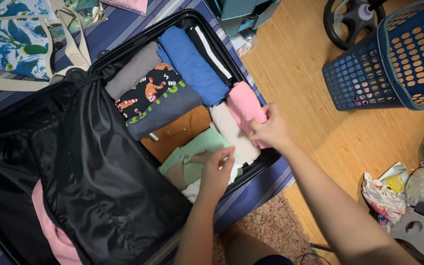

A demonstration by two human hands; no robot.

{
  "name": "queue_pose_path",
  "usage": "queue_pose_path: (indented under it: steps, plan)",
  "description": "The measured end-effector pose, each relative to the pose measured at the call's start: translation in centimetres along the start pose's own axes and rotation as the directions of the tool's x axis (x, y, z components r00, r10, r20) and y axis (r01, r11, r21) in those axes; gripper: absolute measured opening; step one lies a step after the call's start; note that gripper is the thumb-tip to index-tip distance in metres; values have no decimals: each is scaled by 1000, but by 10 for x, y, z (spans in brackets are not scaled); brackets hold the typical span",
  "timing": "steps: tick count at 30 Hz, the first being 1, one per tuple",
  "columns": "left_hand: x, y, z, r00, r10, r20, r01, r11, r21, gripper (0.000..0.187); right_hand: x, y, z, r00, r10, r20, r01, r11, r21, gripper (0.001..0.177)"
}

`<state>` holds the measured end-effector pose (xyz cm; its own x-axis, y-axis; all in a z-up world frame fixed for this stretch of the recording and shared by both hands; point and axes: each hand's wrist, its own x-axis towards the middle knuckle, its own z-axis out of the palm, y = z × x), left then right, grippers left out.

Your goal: The person unpacks a suitcase on a bed, removing folded clothes one by one and placing them on the bed. The person also retrieves a folded garment from a wardrobe and places it on the bed.

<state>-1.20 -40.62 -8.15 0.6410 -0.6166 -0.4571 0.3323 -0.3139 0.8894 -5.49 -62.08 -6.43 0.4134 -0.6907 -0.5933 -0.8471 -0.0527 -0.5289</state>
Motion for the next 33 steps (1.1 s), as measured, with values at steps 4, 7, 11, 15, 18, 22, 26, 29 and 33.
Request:
queue_pose_path:
  steps: [4,7,11,15,18,22,26,29,33]
  plan:
    - [19,9,21,998,-49,32,57,953,-298,33,-11,31,-13,945,-313,96,239,860,451,52]
    - [24,24,27,971,78,-227,-81,997,-3,35,-17,52,-10,892,-358,277,55,693,719,75]
    - [6,48,3,909,73,-410,-95,995,-32,83,-29,76,13,714,-586,383,-234,316,920,89]
    - [-23,64,-33,961,-246,123,266,722,-638,70,-31,84,32,516,-773,369,-358,197,913,91]
    - [-46,69,-51,977,-212,26,184,775,-604,65,-34,73,42,695,-491,524,-381,366,849,83]
    - [-71,70,-79,978,-200,-52,158,886,-435,52,-58,35,49,727,-533,432,137,730,670,93]
    - [-100,59,-117,978,-205,-22,160,822,-547,55,-91,-18,65,675,-290,679,-175,831,528,57]
    - [-120,40,-152,963,-268,-35,179,729,-661,55,-118,-47,82,524,-393,755,-352,708,612,51]
    - [-149,-3,-197,933,-296,-205,97,755,-648,52,-158,-70,127,513,-354,782,-363,737,571,48]
